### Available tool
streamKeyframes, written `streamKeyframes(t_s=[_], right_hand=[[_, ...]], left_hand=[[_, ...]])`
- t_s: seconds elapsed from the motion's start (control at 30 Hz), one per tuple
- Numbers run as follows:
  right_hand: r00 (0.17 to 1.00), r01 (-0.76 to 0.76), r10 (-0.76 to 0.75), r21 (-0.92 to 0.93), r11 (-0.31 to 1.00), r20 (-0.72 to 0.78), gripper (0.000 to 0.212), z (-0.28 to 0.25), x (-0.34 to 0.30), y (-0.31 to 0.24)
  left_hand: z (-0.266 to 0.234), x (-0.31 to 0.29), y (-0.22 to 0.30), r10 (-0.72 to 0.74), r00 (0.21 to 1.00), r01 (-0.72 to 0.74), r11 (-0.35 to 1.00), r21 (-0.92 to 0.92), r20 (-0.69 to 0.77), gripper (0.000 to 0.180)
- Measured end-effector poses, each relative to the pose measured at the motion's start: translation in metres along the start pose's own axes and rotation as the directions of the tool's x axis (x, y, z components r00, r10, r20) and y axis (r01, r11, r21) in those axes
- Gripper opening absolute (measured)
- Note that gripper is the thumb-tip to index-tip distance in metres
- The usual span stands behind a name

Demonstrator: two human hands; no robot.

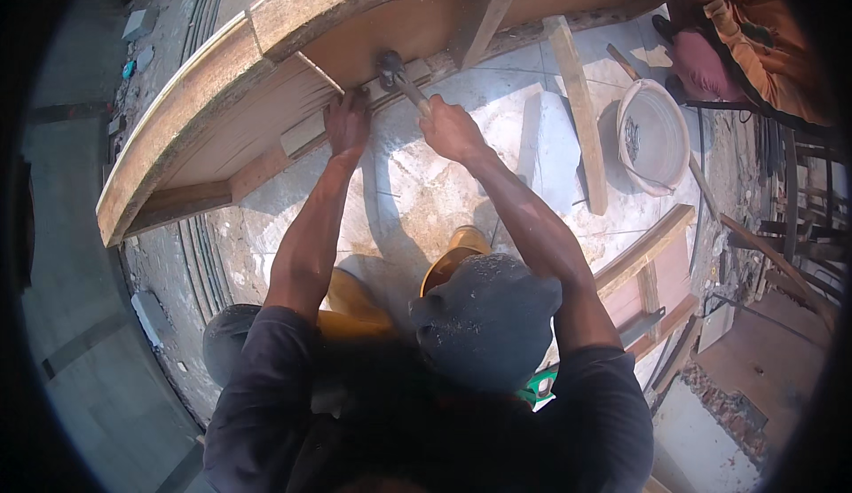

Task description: The person assembles a wooden frame by aligning wood pieces, retrieving nails from a bucket, and securing a wooden block inside the frame using a hammer.

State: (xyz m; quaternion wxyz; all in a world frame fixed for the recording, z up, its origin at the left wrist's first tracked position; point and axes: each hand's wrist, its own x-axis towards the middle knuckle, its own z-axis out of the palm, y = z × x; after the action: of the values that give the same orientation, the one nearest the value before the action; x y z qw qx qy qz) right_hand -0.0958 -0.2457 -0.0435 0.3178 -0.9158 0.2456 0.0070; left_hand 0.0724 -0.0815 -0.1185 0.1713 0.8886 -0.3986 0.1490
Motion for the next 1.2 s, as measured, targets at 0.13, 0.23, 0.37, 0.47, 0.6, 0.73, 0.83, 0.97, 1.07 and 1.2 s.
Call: streamKeyframes(t_s=[0.13,0.23,0.37,0.47,0.6,0.73,0.83,0.97,1.07,1.2], right_hand=[[0.917,-0.386,0.217,0.607,0.695,0.336,0.03,-0.01,-0.052,0.009],[0.834,-0.547,0.286,0.633,0.548,0.472,0.029,0.002,-0.093,0.053],[0.883,-0.404,0.217,0.441,0.802,0.416,0.042,0.044,-0.117,0.111],[0.988,-0.106,0.109,-0.027,0.994,0.11,0.049,0.035,-0.111,0.088],[0.945,0.12,-0.186,-0.244,0.962,-0.268,0.038,0.022,-0.052,0.04],[0.908,0.394,-0.417,-0.258,0.882,-0.037,0.031,0.068,0.022,-0.007],[0.899,0.41,-0.435,-0.263,0.874,-0.044,0.028,0.111,0.046,-0.024],[0.925,0.31,-0.349,-0.23,0.923,-0.152,0.03,0.149,0.065,-0.022],[0.935,0.285,-0.312,-0.169,0.944,-0.167,0.029,0.158,0.072,-0.025],[0.941,0.271,-0.309,-0.239,0.932,-0.14,0.03,0.159,0.073,-0.034]], left_hand=[[-0.049,0.013,-0.04,0.171,0.962,-0.12,0.966,-0.23,0.215,0.039],[-0.102,0.009,-0.072,0.446,0.787,-0.402,0.895,-0.193,0.426,0.044],[-0.185,-0.028,-0.117,0.102,0.673,-0.069,0.995,-0.075,0.732,0.045],[-0.198,-0.076,-0.153,-0.189,0.664,0.289,0.957,-0.016,0.723,0.041],[-0.177,-0.1,-0.158,-0.159,0.799,0.185,0.983,0.014,0.58,0.046],[-0.113,-0.093,-0.154,0.026,0.987,-0.034,0.998,0.048,0.162,0.059],[-0.081,-0.088,-0.131,-0.065,0.993,0.073,0.994,-0.077,0.098,0.064],[-0.07,-0.092,-0.118,-0.111,0.992,0.117,0.988,-0.099,0.066,0.071],[-0.069,-0.106,-0.122,-0.086,0.993,0.093,0.991,-0.098,0.081,0.071],[-0.064,-0.1,-0.139,-0.078,0.996,0.079,0.997,-0.012,0.053,0.066]])
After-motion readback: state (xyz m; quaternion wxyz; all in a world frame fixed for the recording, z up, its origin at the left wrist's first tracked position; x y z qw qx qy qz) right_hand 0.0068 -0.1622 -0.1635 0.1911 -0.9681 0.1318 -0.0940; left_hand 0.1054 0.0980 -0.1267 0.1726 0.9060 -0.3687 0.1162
